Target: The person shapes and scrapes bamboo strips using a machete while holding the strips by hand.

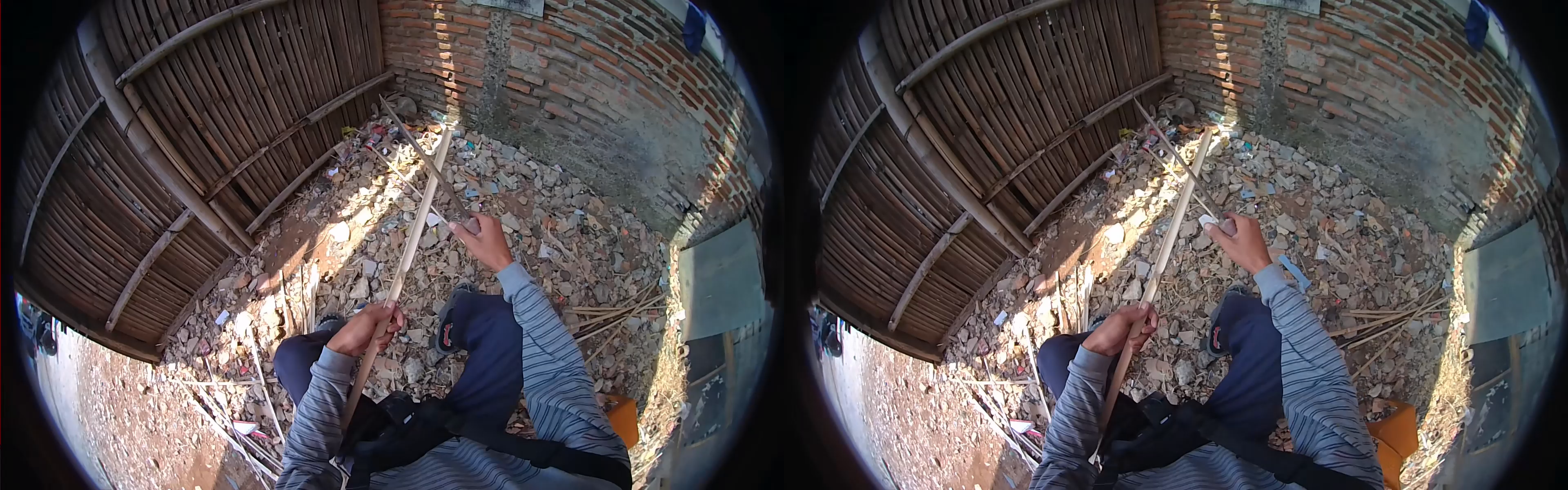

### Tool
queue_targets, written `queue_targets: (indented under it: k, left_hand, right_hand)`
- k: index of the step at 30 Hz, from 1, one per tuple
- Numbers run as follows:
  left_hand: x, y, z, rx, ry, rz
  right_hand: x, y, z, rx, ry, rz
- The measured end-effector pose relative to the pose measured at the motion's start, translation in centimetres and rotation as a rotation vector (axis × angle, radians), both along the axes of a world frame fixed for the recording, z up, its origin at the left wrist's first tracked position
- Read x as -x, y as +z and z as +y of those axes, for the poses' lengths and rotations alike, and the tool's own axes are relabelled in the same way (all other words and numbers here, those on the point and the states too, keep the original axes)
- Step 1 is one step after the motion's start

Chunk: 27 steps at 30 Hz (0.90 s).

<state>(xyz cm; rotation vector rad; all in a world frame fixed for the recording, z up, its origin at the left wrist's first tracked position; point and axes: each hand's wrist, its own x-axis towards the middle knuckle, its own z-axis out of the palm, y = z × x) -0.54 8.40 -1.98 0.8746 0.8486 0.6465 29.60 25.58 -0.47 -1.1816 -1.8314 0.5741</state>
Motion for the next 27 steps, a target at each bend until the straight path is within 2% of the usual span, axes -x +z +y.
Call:
queue_targets:
  k: [4,6,7,9,13,17,23,26,27]
  left_hand:
    - [-0.5,1.2,-1.8,-0.036,-0.041,-0.035]
    - [-0.7,1.6,-3.0,-0.028,-0.049,-0.017]
    - [-0.7,1.6,-3.5,-0.017,-0.052,-0.004]
    - [-0.2,1.2,-4.5,0.016,-0.068,-0.013]
    - [1.4,-0.2,-6.4,0.047,-0.105,0.038]
    - [2.5,-1.5,-7.4,0.047,-0.180,0.030]
    - [2.6,-0.3,-7.7,0.015,-0.260,0.058]
    - [2.8,-0.2,-6.8,-0.135,-0.362,0.181]
    - [2.7,-0.3,-6.4,-0.231,-0.256,0.231]
  right_hand:
    - [-0.1,1.6,-1.3,0.040,-0.076,0.085]
    - [0.6,3.3,-2.4,0.169,-0.043,0.355]
    - [0.9,3.5,-2.3,0.163,-0.048,0.358]
    - [1.3,3.8,-2.1,0.123,-0.003,0.594]
    - [1.7,5.1,-1.8,0.161,0.032,0.759]
    - [1.7,5.0,-1.3,0.181,0.009,0.764]
    - [2.5,5.0,-1.4,0.225,0.033,0.803]
    - [2.7,4.9,-1.5,0.255,0.056,0.806]
    - [2.8,4.7,-1.5,0.258,0.078,0.793]
